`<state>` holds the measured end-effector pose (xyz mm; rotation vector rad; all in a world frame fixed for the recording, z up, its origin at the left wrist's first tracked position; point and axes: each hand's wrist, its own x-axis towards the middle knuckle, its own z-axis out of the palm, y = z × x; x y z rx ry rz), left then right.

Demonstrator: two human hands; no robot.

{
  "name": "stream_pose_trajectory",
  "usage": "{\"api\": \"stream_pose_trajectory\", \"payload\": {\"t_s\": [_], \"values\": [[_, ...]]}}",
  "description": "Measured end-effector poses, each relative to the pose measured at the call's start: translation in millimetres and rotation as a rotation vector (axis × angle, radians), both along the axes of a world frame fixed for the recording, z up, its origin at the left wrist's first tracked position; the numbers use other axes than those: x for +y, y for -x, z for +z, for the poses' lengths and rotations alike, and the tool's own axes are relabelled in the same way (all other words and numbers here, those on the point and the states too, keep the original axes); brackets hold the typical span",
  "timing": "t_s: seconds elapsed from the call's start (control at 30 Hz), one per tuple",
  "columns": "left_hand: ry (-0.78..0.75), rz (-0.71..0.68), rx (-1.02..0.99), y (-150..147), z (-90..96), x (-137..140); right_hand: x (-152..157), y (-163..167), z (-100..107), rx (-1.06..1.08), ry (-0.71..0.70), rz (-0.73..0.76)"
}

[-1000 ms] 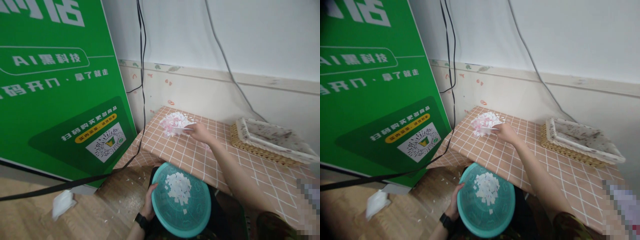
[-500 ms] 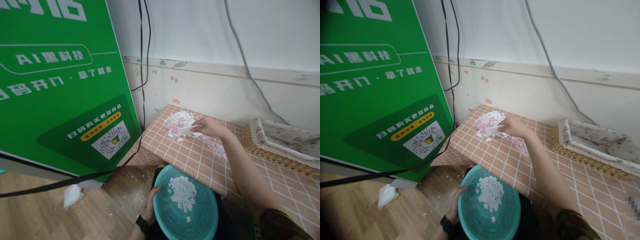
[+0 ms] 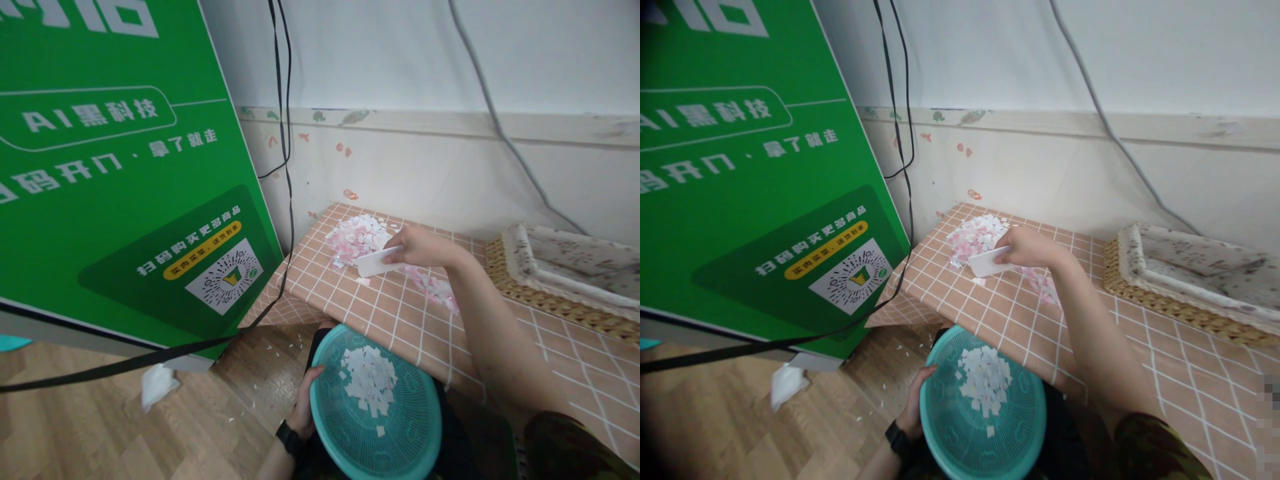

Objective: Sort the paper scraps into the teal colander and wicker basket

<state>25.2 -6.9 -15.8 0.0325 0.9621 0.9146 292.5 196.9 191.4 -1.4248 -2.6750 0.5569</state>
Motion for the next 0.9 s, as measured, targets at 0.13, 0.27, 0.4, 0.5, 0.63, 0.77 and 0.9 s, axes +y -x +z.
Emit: {"api": "stream_pose_trajectory", "payload": {"t_s": [0.13, 0.27, 0.4, 0.5, 0.63, 0.77, 0.9], "values": [[-0.011, -0.012, 0.012, -2, 3.6, 1, -2, -8, 5, -0.016, 0.014, -0.018], [-0.014, -0.02, 0.023, -4, 6.0, 1, -6, -11, 12, 0.013, -0.01, -0.028], [-0.011, -0.029, 0.037, -5, 8.1, 1, -9, -3, 10, -0.011, 0.027, 0.023], [-0.01, -0.035, 0.043, -5, 9.1, 1, -7, 3, 5, -0.014, 0.031, 0.015], [-0.007, -0.034, 0.04, -4, 8.4, 1, -4, 4, 2, 0.009, 0.014, 0.0], [-0.005, -0.018, 0.041, -4, 5.6, 1, -5, 5, 2, 0.032, 0.03, 0.011], [0.0, -0.012, 0.037, -5, 2.4, 1, -8, 4, 4, 0.012, 0.066, 0.033]]}}
